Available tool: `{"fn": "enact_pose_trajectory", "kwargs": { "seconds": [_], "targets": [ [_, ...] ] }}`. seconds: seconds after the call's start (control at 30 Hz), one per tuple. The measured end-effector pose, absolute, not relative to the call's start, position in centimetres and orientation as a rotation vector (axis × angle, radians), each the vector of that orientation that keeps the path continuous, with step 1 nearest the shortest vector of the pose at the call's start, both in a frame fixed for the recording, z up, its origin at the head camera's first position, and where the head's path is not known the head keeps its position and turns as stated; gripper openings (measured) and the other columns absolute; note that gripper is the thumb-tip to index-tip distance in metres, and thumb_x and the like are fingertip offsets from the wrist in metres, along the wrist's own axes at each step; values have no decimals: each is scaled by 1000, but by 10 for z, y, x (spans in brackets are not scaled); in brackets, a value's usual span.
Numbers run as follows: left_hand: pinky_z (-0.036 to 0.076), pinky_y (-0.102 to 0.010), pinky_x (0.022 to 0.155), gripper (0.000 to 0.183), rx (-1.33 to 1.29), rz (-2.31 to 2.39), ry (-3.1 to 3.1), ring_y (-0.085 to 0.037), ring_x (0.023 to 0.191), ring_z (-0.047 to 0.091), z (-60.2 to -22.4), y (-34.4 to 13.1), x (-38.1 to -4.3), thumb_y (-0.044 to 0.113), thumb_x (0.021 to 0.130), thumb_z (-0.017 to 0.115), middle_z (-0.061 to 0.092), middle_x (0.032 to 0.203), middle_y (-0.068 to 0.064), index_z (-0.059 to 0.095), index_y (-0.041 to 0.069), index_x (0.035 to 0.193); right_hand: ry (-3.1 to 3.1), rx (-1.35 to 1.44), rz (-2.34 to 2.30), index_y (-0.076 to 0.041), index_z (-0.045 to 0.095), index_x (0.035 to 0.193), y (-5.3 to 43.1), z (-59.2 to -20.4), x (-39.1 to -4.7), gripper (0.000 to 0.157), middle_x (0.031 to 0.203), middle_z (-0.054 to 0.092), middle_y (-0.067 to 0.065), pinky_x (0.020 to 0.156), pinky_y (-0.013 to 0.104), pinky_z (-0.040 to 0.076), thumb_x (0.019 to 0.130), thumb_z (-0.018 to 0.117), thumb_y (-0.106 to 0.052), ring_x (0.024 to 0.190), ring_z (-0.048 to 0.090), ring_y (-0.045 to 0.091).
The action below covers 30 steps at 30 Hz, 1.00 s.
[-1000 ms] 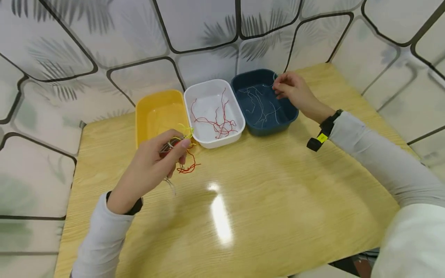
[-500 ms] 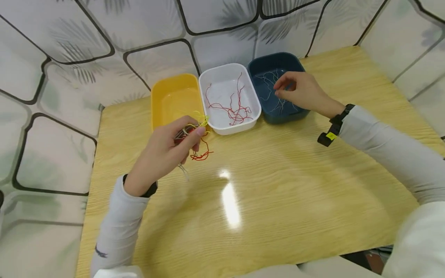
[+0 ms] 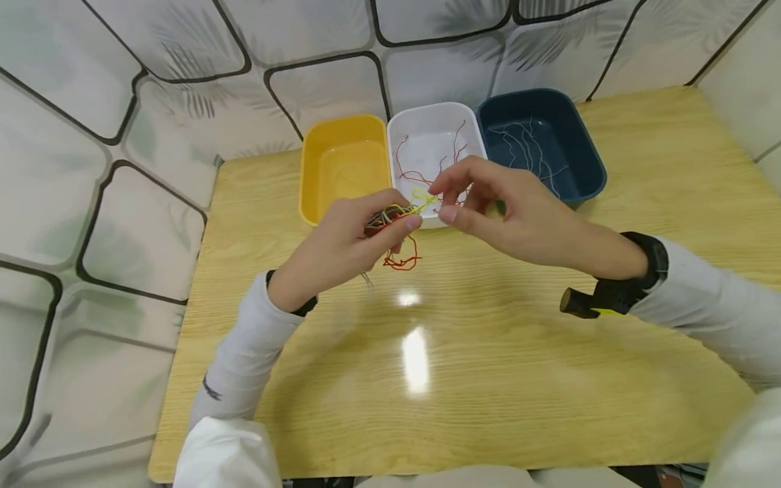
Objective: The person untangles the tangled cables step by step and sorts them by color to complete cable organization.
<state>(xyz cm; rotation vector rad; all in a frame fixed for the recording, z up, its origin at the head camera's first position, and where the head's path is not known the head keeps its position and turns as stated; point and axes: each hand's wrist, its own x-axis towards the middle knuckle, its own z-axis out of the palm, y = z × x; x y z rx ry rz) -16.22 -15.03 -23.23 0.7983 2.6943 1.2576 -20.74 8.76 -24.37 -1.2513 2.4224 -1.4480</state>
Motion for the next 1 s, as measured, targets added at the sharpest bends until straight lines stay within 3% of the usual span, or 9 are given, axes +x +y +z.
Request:
{"fn": "enact_pose_trajectory", "kwargs": {
  "seconds": [0.27, 0.53, 0.77, 1.0],
  "targets": [
    [33, -27, 50, 23, 975, 1236, 2702, -6, 50, 39, -240, -151, -166, 42, 93, 49, 48, 64, 7, 55, 20, 91, 2380, -1344, -1644, -19, 61, 97, 79, -238, -197, 12, 84, 55, -9, 56, 28, 39, 86, 63, -15, 66, 52, 11],
    [33, -27, 48, 21, 982, 1296, 2693, -6, 50, 39, -239, -154, -161, 40, 93, 50, 48, 64, 8, 57, 20, 91, 1930, -1033, -1886, -2, 54, 97, 87, -235, -196, 8, 91, 59, 19, 61, 34, 45, 92, 53, -7, 70, 51, 27],
    [31, -28, 47, 18, 918, 1281, 2699, -6, 49, 39, -236, -154, -155, 37, 93, 51, 50, 64, 6, 56, 20, 91, 1878, -959, -1955, 3, 60, 92, 96, -239, -203, 8, 75, 56, 18, 59, 30, 44, 85, 60, -1, 64, 52, 25],
    [31, -28, 45, 14, 844, 1320, 2683, -9, 45, 37, -227, -156, -148, 30, 94, 53, 49, 63, 2, 55, 17, 90, 1917, -941, -1953, 3, 58, 96, 107, -239, -207, 11, 85, 58, 19, 65, 30, 46, 87, 58, -3, 71, 54, 26]
  ]
}}
